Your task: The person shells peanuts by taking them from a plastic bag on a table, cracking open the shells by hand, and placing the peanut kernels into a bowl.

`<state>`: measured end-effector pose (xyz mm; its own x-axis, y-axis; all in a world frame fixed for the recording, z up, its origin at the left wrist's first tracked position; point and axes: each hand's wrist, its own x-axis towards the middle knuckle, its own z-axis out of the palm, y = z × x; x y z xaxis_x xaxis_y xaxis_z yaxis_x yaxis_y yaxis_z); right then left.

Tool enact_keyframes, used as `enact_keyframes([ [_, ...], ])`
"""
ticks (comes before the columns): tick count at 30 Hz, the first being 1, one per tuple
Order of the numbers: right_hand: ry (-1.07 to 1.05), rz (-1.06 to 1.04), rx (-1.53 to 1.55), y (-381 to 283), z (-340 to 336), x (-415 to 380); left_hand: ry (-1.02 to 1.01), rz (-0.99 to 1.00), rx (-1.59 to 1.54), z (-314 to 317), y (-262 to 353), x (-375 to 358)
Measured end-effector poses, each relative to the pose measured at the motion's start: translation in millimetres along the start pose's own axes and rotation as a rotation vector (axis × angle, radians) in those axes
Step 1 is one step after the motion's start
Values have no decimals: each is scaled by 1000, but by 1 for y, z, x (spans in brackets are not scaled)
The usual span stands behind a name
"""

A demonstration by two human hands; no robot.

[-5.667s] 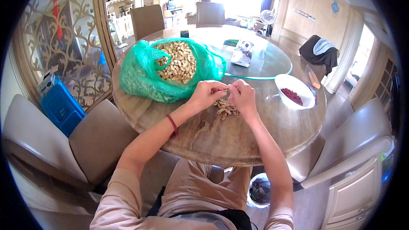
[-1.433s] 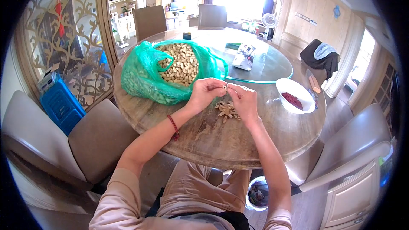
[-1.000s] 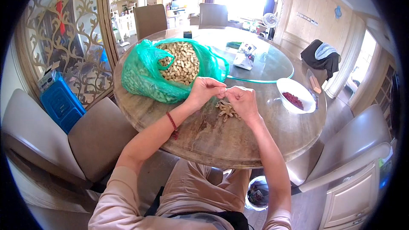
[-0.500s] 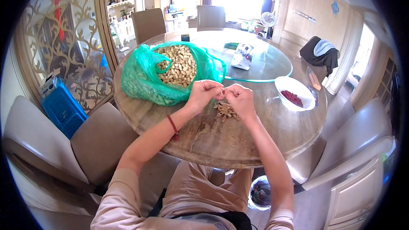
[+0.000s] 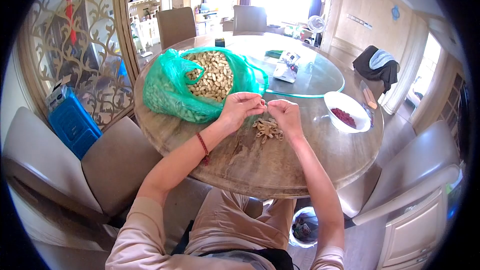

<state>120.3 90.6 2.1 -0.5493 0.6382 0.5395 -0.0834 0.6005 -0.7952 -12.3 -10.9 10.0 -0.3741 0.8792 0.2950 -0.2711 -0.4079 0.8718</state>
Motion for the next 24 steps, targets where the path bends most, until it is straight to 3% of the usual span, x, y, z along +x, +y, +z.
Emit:
enact_keyframes([
  [4,-10,-53,-216,-14,-4,-5,1,4,13,0,1,0],
  [6,46,-346,-163,-20,1,-7,10,-5,14,-1,0,0],
  [9,-80,-265,-292,-30,-1,-12,-1,-15,-2,-3,-1,1],
  [12,-18,-415,-339,-24,2,-11,1,-9,-5,-4,-3,2],
  [21,48,-556,-395,-24,4,-13,7,-6,49,-2,-2,-1],
  [24,6,-472,-368,-30,2,-14,5,-18,74,-1,-3,0],
])
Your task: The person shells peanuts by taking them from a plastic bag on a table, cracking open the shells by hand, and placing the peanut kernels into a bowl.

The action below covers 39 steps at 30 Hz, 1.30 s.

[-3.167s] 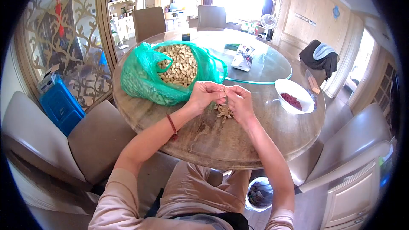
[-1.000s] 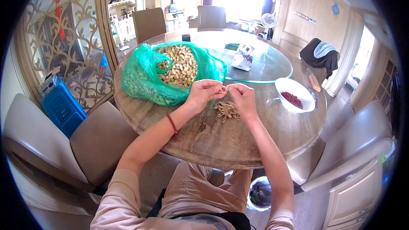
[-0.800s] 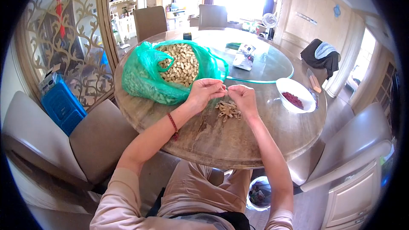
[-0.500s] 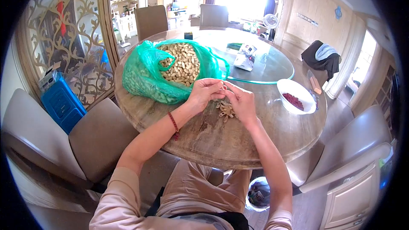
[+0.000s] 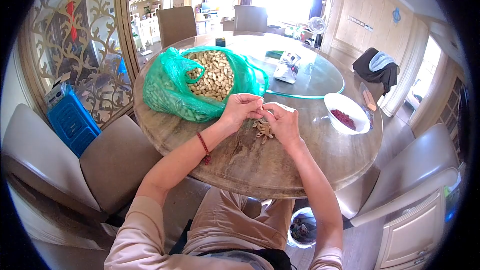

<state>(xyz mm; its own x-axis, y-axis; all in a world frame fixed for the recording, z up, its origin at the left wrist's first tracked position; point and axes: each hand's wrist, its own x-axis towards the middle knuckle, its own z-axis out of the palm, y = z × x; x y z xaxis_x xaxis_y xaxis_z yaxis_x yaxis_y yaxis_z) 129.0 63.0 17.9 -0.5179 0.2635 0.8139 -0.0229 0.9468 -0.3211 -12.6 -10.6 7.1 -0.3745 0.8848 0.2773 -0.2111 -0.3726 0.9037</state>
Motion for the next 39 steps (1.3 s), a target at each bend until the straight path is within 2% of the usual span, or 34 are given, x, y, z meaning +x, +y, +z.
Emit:
enact_keyframes([
  [1,0,0,0,-3,-3,1,0,0,0,-1,-1,0],
  [3,-109,142,18,-10,-9,3,-28,49,32,0,-3,1],
  [10,-173,222,1,-7,-7,1,-65,75,75,-1,-1,0],
  [13,-129,176,-18,-6,-5,0,-47,68,46,-2,-2,1],
  [15,-14,16,-27,1,2,-3,-38,44,7,-2,-2,1],
  [18,45,-83,-41,7,5,-4,-35,20,32,-1,0,0],
  [22,57,-108,-34,3,3,-3,-35,-23,56,1,4,-3],
  [28,-38,37,-21,-6,-2,0,-45,-44,70,-1,2,-2],
  [34,-83,159,9,5,0,0,-86,59,97,0,2,-1],
  [39,-99,273,259,13,3,1,-69,97,127,2,3,-1],
])
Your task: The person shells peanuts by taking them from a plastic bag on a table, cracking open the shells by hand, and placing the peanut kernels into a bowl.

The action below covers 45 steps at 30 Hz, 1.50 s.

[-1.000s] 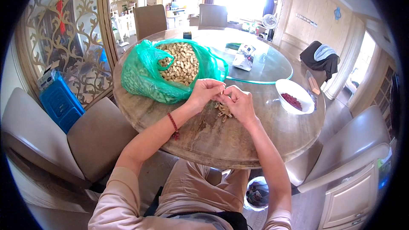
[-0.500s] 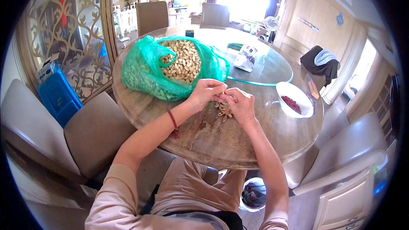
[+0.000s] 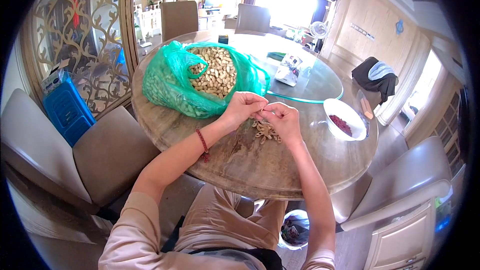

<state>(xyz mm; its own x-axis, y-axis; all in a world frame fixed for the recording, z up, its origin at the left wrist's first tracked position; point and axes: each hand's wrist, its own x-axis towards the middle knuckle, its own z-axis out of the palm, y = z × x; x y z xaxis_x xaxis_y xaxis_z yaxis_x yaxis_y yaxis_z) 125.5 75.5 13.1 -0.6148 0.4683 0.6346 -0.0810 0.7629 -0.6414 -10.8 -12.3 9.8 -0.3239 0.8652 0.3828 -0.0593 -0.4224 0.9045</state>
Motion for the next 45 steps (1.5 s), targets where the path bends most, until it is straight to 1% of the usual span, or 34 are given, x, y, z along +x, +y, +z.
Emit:
enact_keyframes([
  [1,0,0,0,-4,-1,0,0,1,0,-1,-1,0],
  [3,37,48,212,-14,-2,0,-34,13,-14,-2,-2,1],
  [4,37,49,209,-10,-4,2,-35,13,-16,-2,-2,1],
  [6,181,67,74,2,-10,6,12,42,134,0,-4,2],
  [7,231,85,65,7,-14,8,4,40,124,1,-4,1],
  [8,238,92,48,12,-20,8,22,161,389,1,-4,0],
  [9,322,111,-29,5,-25,7,39,284,648,2,-6,-1],
  [10,406,128,-110,1,-29,7,24,284,624,4,-8,-1],
  [11,462,60,-230,0,-31,8,6,368,735,5,-9,-2],
  [12,466,65,-254,1,-33,8,-9,454,846,5,-11,-1],
  [13,486,12,-323,2,-34,9,-17,458,825,2,-15,1],
  [14,503,-40,-389,3,-36,9,-39,501,890,-1,-20,3],
  [15,476,0,-456,3,-39,9,-58,543,957,-3,-22,4],
  [16,477,2,-472,8,-44,10,-62,546,942,-5,-25,5],
  [18,500,2,-627,17,-57,13,-65,551,1047,-8,-28,6],
  [20,502,30,-669,21,-75,18,-59,543,1045,-9,-30,6],
  [22,461,265,-968,40,-98,22,-83,458,1103,-14,-36,7],
  [23,403,279,-1002,55,-115,20,-70,449,1094,-15,-34,5],
  [25,275,306,-1082,77,-147,12,-104,325,1296,-12,-25,2],
  [26,206,322,-1128,86,-162,5,-91,315,1288,-11,-26,2],
  [28,1,259,-1202,129,-195,-8,-48,252,1387,-9,-27,0],
  [29,-40,325,-1150,119,-198,-12,-38,244,1381,-8,-27,0],
  [30,-52,321,-1152,113,-198,-15,-50,222,1408,-8,-28,0],
  [32,64,349,-1114,102,-196,-18,-61,192,1434,-9,-30,0],
  [33,107,441,-1227,77,-181,-12,-71,209,1415,-11,-36,3],
  [34,101,443,-1224,59,-166,-15,-82,227,1397,-12,-41,5],
  [35,190,253,-1134,45,-153,-19,-83,221,1397,-12,-43,5],
  [36,277,64,-1036,34,-139,-24,-112,266,1311,-11,-45,5],
  [37,140,97,-818,24,-126,-31,-140,310,1223,-9,-45,6],
  [38,7,130,-600,17,-111,-38,-138,308,1223,-5,-43,6],
  [40,-201,141,-504,21,-78,-49,-194,367,970,1,-39,4],
  [42,-372,62,-550,24,-54,-50,-163,367,925,1,-39,5],
  [43,-373,59,-549,22,-48,-48,-132,367,878,1,-39,6],
  [45,-431,102,-490,16,-39,-38,-76,366,901,-2,-34,7],
])
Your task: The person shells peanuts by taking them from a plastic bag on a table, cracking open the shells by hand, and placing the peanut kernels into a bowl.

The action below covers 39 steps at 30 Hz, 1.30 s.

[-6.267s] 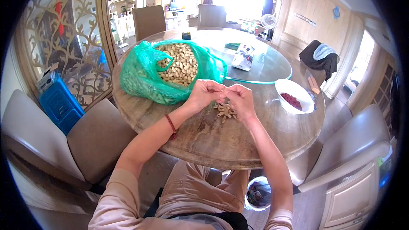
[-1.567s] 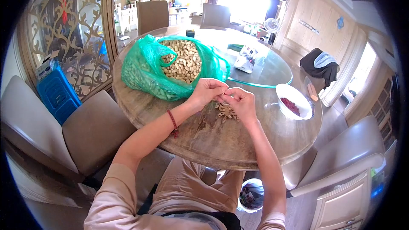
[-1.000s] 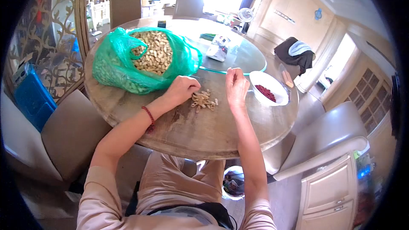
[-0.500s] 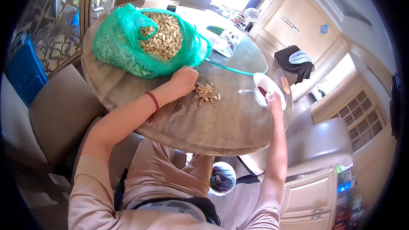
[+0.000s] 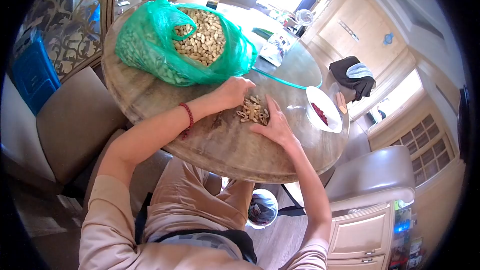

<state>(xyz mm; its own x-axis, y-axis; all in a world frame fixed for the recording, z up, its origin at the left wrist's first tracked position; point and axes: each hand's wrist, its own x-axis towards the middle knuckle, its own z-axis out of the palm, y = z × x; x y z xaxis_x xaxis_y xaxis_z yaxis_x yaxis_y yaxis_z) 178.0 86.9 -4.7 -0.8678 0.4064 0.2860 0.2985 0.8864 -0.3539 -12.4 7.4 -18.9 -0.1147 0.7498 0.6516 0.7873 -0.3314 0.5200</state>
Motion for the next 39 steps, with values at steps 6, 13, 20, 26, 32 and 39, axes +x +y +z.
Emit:
enact_keyframes([
  [6,38,-172,70,-25,22,30,190,49,88,-21,6,6],
  [13,101,-299,155,-22,34,47,206,66,66,-29,10,5],
  [20,226,-321,-46,-23,35,41,180,32,68,-29,10,5],
  [26,331,-216,-196,-19,38,38,105,82,92,-20,5,2],
  [32,517,140,569,20,11,33,93,63,94,-17,3,0],
  [39,350,350,1879,43,-40,-28,56,83,99,-11,-2,-2],
])
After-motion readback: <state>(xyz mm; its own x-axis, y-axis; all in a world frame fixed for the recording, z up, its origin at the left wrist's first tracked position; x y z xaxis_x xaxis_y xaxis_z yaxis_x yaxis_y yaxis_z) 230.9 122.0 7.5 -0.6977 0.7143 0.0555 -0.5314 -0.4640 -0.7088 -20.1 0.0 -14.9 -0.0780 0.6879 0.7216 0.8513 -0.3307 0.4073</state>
